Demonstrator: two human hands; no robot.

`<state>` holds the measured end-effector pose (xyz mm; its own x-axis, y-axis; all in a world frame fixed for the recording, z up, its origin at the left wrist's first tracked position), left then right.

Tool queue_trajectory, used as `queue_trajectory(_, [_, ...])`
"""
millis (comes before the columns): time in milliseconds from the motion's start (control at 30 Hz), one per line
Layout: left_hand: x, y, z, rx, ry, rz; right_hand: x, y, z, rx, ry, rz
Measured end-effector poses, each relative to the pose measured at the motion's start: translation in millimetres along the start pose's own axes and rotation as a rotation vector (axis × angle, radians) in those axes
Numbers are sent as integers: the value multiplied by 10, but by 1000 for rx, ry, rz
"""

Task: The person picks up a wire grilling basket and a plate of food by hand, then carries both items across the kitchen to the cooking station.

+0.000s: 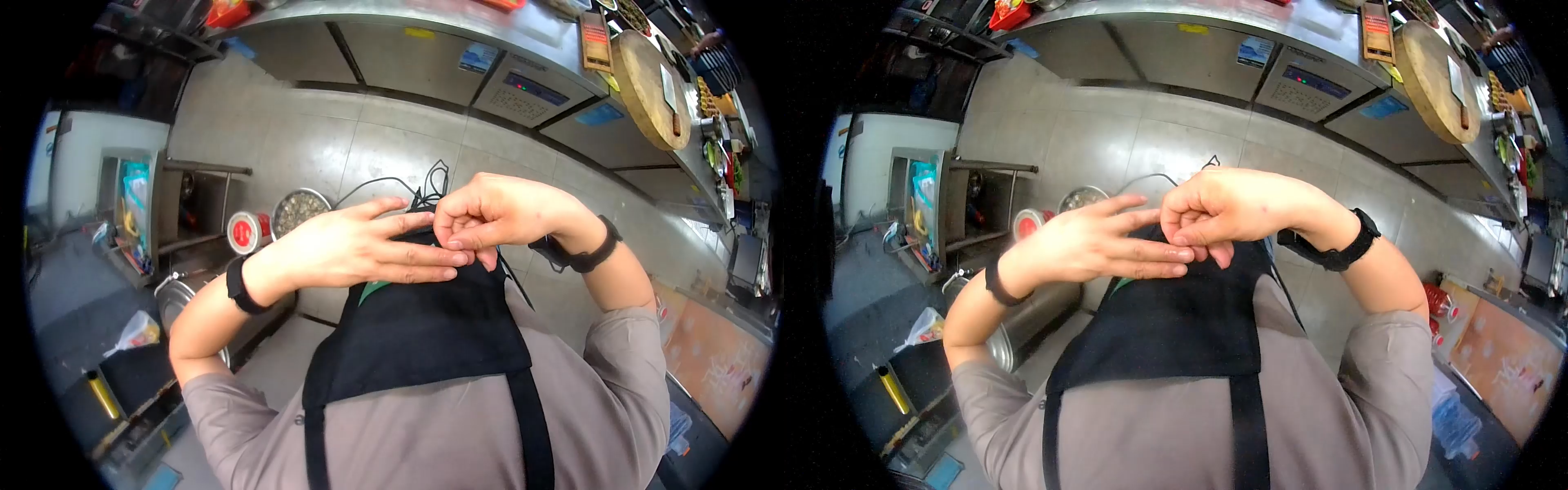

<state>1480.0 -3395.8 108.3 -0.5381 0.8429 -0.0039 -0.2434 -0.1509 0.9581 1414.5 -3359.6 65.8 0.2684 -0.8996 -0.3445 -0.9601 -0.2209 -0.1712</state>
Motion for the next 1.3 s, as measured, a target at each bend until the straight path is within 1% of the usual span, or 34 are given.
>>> queue_trajectory(67, [42, 96, 38, 3, -12, 10, -53, -2, -72, -53, 23, -24])
queue_trajectory(167, [-43, 81, 38, -24, 21, 53, 38, -55, -67, -106, 66, -48])
queue_trajectory(233, [-94, 69, 43, 0, 36, 65, 86, -68, -20, 30, 50, -16])
queue_trajectory(267, [-112, 75, 35, 27, 43, 74, 100, -93, -1, 29, 49, -20])
queue_trajectory(333, [-131, 67, 51, 67, 55, 85, 115, -97, 92, 267, 38, 24])
queue_trajectory(400, [-140, 52, 84, 245, 63, 59, 147, -113, 134, 313, 40, 29])
queue_trajectory(533, [-181, 45, 84, 304, 92, 62, 188, -75, 188, 419, 40, 90])
queue_trajectory(600, [-201, 125, 122, 233, 79, 135, 195, -41, 215, 412, 45, 131])
queue_trajectory(633, [-198, 131, 156, 234, 77, 137, 191, -7, 217, 406, 52, 170])
queue_trajectory(700, [-260, 328, 170, 208, 138, 325, 193, -22, 153, 406, 79, 175])
queue_trajectory(733, [-258, 372, 169, 208, 136, 325, 193, -23, 110, 409, 106, 177])
queue_trajectory(800, [-322, 614, 130, 59, 131, 468, 209, -31, 67, 399, 131, 180])
queue_trajectory(833, [-318, 679, 105, 19, 129, 529, 207, -11, 7, 331, 181, 226])
queue_trajectory(867, [-305, 675, 103, 19, 126, 528, 203, 18, -56, 262, 231, 272])
queue_trajectory(933, [-326, 699, 69, 22, 156, 585, 233, 15, -92, 250, 271, 278])
queue_trajectory(967, [-296, 676, 75, 23, 153, 585, 222, 31, -150, 125, 286, 315])
queue_trajectory(1000, [-296, 710, 49, 16, 188, 650, 204, 48, -224, -1, 300, 350])
queue_trajectory(1033, [-306, 730, 27, 10, 222, 715, 210, 36, -234, -1, 302, 353])
queue_trajectory(1067, [-267, 714, 33, 11, 220, 712, 195, 37, -268, -51, 319, 388])
queue_trajectory(1100, [-260, 717, -8, -16, 260, 741, 176, 39, -305, -101, 334, 422])
queue_trajectory(1133, [-261, 716, -52, -44, 301, 771, 171, 28, -329, -101, 336, 425])
queue_trajectory(1233, [-239, 704, -91, -58, 318, 815, 159, 25, -371, -216, 244, 469])
queue_trajectory(1300, [-216, 678, -102, -42, 304, 829, 172, 32, -296, -175, 147, 484])
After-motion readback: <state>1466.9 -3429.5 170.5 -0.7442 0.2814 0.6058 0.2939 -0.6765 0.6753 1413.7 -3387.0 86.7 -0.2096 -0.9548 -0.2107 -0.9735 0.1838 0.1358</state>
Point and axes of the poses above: each hand's wrist, its own x-axis towards the middle knuckle, its own y-axis out of the back of the hand, z = x × y, the point moved 10 cm from there along x, towards the middle knuckle, and after that the axes turned 5 degrees about -z, right-handed, at the moved point
